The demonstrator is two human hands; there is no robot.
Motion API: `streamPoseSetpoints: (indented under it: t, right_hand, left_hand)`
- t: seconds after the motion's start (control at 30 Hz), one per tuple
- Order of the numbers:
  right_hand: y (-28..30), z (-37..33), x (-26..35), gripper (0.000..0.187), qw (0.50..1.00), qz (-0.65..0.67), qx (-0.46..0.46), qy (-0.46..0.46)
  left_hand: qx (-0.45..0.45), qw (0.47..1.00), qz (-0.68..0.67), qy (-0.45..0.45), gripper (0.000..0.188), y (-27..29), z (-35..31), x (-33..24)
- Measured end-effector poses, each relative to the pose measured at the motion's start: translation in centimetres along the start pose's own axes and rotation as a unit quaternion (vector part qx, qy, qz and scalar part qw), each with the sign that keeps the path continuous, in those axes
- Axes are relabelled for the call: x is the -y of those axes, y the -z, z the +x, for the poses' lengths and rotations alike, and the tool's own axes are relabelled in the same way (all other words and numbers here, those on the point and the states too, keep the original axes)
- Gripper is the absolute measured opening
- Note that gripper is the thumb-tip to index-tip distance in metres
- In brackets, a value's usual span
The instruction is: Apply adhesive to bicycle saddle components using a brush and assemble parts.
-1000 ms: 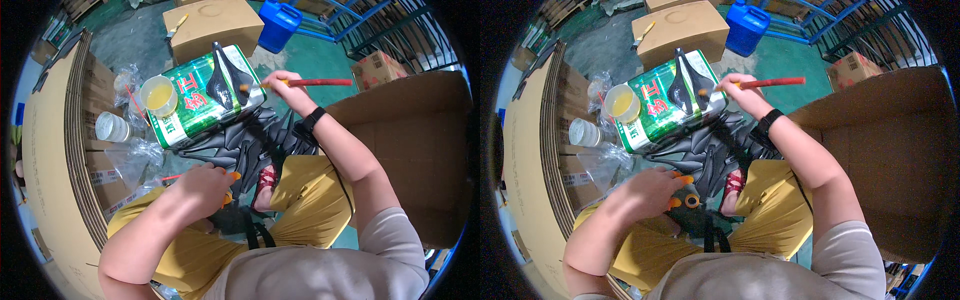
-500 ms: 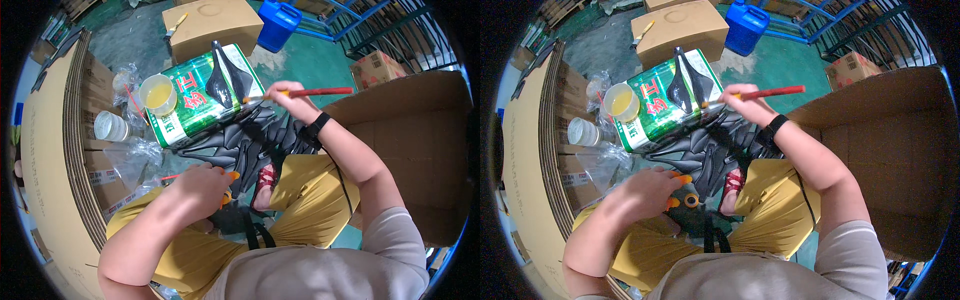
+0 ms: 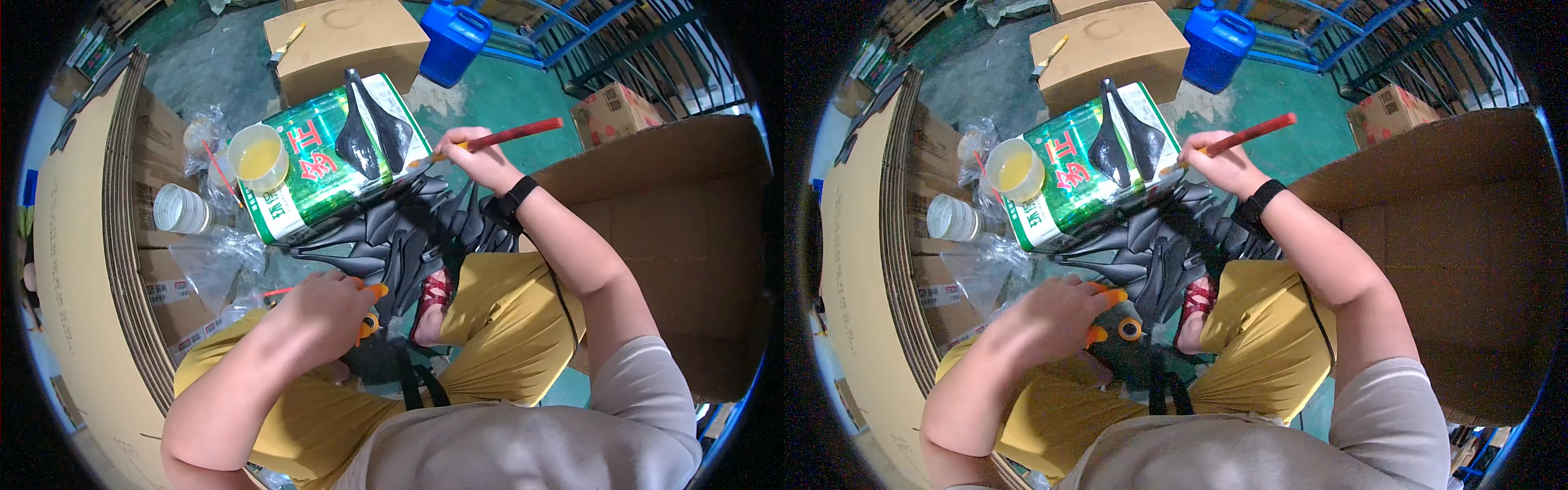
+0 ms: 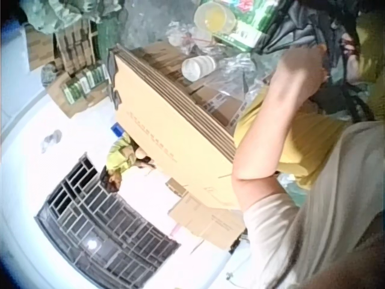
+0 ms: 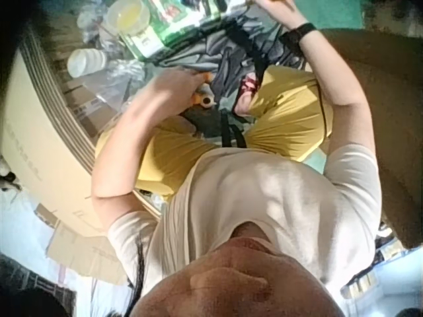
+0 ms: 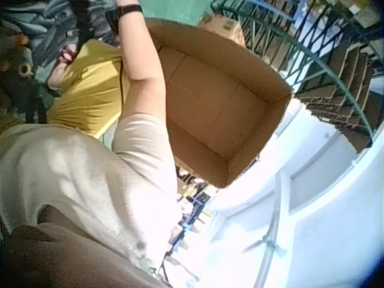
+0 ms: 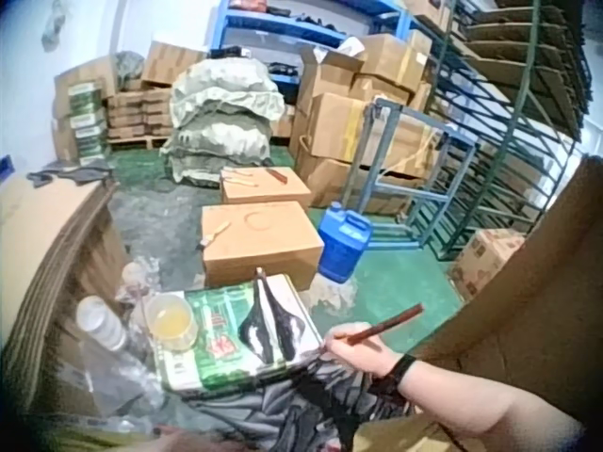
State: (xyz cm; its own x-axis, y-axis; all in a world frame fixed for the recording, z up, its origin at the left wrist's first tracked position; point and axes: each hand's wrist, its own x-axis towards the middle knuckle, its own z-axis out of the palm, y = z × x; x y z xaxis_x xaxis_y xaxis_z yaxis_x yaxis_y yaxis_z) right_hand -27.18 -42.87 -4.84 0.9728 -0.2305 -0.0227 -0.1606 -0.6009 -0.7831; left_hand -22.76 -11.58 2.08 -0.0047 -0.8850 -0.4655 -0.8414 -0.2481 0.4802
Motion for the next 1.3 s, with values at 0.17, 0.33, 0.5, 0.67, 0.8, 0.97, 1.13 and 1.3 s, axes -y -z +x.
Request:
streamPoseSetpoints:
  t: [0.17, 0.33, 0.5, 0.67, 0.8, 0.97, 1.13, 1.3]
  right_hand:
    - [-0.5, 0.7, -0.2, 0.023, 0.999, 0.016, -0.045, 0.011]
    - [0.4, -0.5, 0.0, 0.022, 0.999, -0.001, 0.05, -0.016]
    - [1.4, 1.3, 0.8, 0.019, 0.998, -0.028, -0.043, 0.047]
    - [0.2, 2.6, -1.7, 0.022, 0.992, -0.058, -0.043, 0.099]
    - [0.6, 1.4, -2.1, 0.022, 0.995, -0.072, -0.023, 0.063]
    - [1.9, 1.9, -1.1, 0.017, 0.997, -0.067, -0.015, 0.038]
    - [1.0, 2.4, -1.2, 0.019, 0.977, -0.119, -0.069, 0.161]
    - [0.8, 0.3, -0.9, 0.016, 0.951, -0.212, 0.108, 0.196]
  left_hand:
    - [0.005, 1.0, 0.004, -0.007, 0.044, 0.7, 0.0, -0.5]
    - [-0.011, 1.0, -0.009, 0.003, 0.042, 0.4, -0.1, -0.3]
    - [0.013, 1.0, -0.001, -0.002, 0.042, 0.9, -0.1, -0.4]
    - [0.009, 1.0, 0.001, -0.009, 0.044, 1.2, 0.2, -0.7]
    - [0.001, 1.0, -0.008, -0.001, 0.047, 0.9, -0.1, -0.3]
    - [-0.003, 1.0, -0.028, 0.002, 0.062, 0.4, -0.4, 0.1]
    - [-0.029, 0.999, -0.027, -0.014, 0.084, -0.1, -0.1, 0.5]
    - [-0.018, 0.999, -0.025, -0.009, 0.07, 0.3, -0.3, 0.3]
